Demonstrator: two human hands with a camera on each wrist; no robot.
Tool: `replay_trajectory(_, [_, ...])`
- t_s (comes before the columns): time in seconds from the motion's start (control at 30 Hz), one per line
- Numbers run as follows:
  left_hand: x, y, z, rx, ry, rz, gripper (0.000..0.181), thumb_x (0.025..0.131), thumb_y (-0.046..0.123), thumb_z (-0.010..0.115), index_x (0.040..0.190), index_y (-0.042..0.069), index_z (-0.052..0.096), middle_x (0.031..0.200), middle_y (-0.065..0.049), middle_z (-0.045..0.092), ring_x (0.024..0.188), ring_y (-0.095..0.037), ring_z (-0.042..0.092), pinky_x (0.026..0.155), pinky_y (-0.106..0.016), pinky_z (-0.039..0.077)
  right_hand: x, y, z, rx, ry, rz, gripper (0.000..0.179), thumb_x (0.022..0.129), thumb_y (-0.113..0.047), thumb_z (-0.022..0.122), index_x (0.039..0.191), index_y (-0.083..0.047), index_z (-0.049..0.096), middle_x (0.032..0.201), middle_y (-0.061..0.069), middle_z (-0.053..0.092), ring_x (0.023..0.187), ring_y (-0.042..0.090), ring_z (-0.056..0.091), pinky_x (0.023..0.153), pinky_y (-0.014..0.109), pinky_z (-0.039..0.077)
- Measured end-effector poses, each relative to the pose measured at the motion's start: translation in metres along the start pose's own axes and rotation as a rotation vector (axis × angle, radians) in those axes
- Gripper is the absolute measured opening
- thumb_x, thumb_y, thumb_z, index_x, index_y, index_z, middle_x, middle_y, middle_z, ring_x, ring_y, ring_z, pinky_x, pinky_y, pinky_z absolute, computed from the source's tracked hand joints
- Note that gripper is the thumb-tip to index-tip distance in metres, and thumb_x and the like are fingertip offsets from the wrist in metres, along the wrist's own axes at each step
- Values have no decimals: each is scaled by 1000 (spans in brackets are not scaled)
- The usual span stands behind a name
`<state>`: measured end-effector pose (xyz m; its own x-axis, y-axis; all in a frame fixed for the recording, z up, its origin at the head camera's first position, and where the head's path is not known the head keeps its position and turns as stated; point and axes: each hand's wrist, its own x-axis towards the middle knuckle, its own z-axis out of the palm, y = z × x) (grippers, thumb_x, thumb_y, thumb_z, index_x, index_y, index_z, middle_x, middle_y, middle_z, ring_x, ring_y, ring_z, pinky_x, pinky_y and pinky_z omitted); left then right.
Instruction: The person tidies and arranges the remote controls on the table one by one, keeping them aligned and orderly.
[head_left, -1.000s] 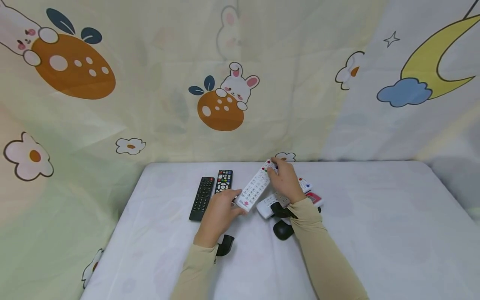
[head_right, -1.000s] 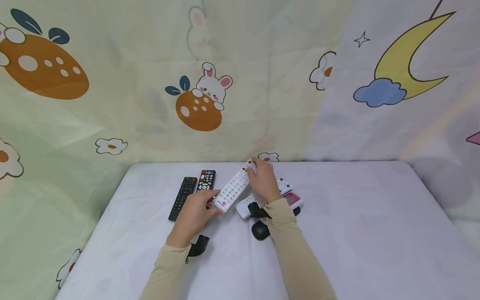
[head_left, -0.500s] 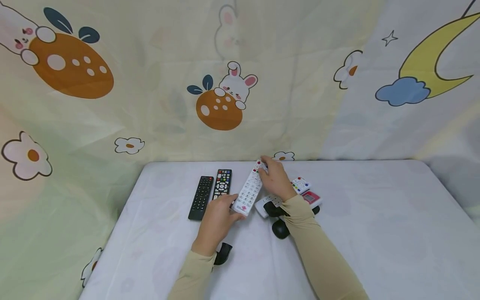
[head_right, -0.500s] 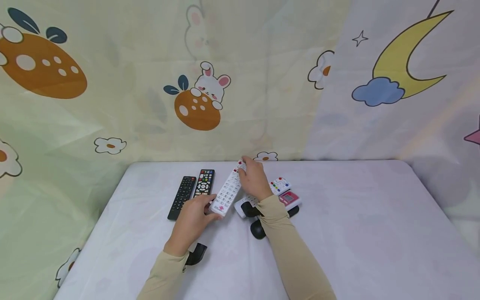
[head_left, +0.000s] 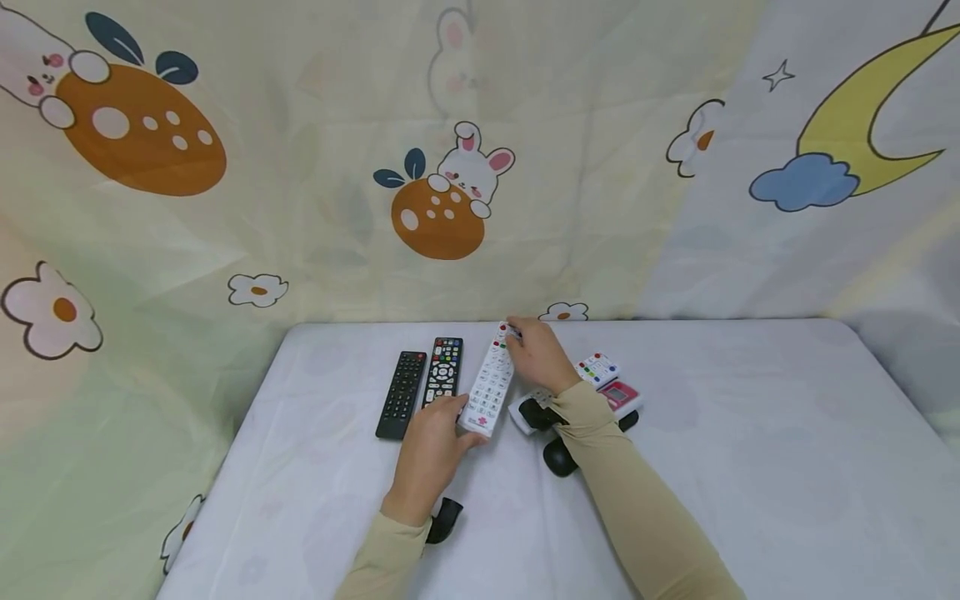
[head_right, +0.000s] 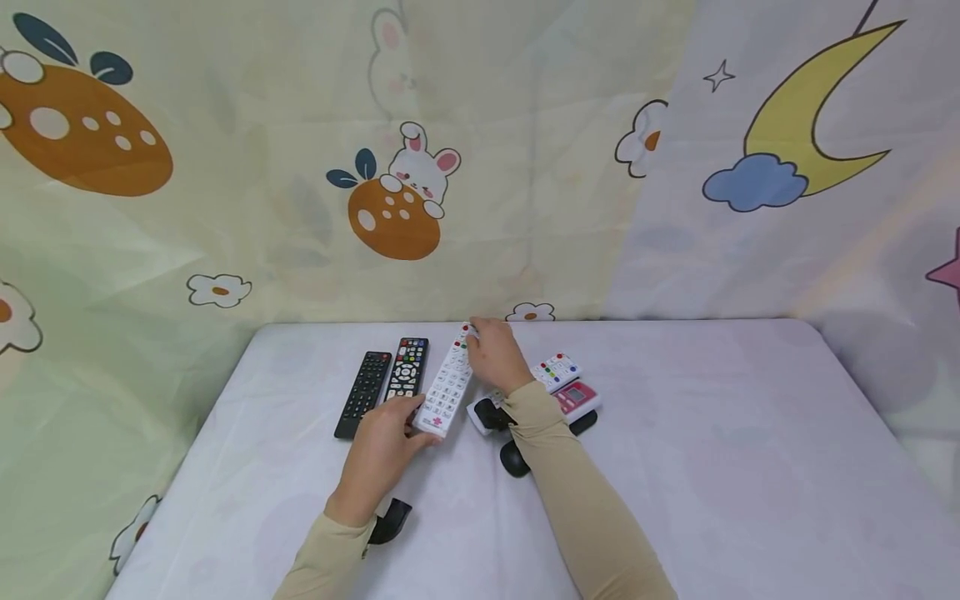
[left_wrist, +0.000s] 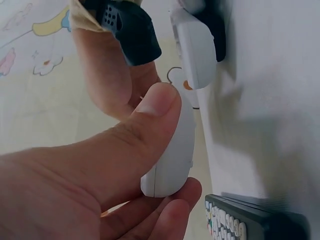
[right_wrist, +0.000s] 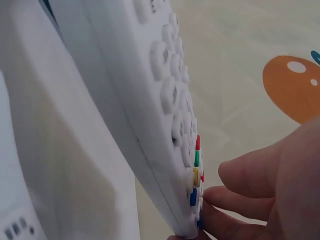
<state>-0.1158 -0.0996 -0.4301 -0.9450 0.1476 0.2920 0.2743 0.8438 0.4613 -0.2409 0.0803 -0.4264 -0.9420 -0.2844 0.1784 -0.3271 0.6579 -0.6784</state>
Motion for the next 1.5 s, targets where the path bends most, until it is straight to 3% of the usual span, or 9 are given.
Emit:
replay_trajectory(0.63, [-11, 2, 12, -1, 96, -53, 60, 64, 18, 95, 112, -9, 71, 102, -18, 71, 90, -29, 69, 76, -40, 56, 21, -13, 19, -61, -89, 25, 41, 102, -10, 48, 137, 11, 54, 137, 28, 55, 133, 39, 48, 112, 48, 36])
replay_trajectory(0.83, [-13, 2, 15, 11, 95, -56, 57, 65, 17, 93, 109, -9, 70, 94, -16, 69, 82, -28, 68, 70, -40, 56, 25, -12, 27, -111, -108, -11, 38, 101, -8, 49, 134, 11, 56, 135, 27, 57, 133, 40, 48, 113, 48, 34])
replay_trajectory(1.0, [-14, 4, 16, 50, 81, -71, 56, 65, 18, 93, 108, -10, 70, 91, -16, 67, 77, -28, 68, 65, -39, 55, 27, -14, 34, -136, -145, 24, 38, 103, -9, 47, 136, 8, 56, 137, 25, 57, 134, 39, 47, 114, 47, 34])
replay_trajectory(1.23, [-15, 7, 19, 120, 76, -55, 59, 65, 19, 93, 109, -12, 69, 92, -18, 69, 78, -29, 69, 67, -39, 56, 28, -17, 39, -133, -168, 38, 39, 103, -9, 46, 137, 8, 55, 138, 24, 57, 134, 37, 48, 113, 47, 36])
replay_trajectory(1.5, [-15, 7, 25, 164, 66, -46, 51, 64, 22, 93, 101, -8, 72, 79, -11, 65, 66, -26, 67, 55, -37, 54, 28, -15, 41, -181, -209, 22, 39, 103, -8, 44, 137, 8, 55, 136, 24, 58, 131, 38, 51, 112, 46, 37])
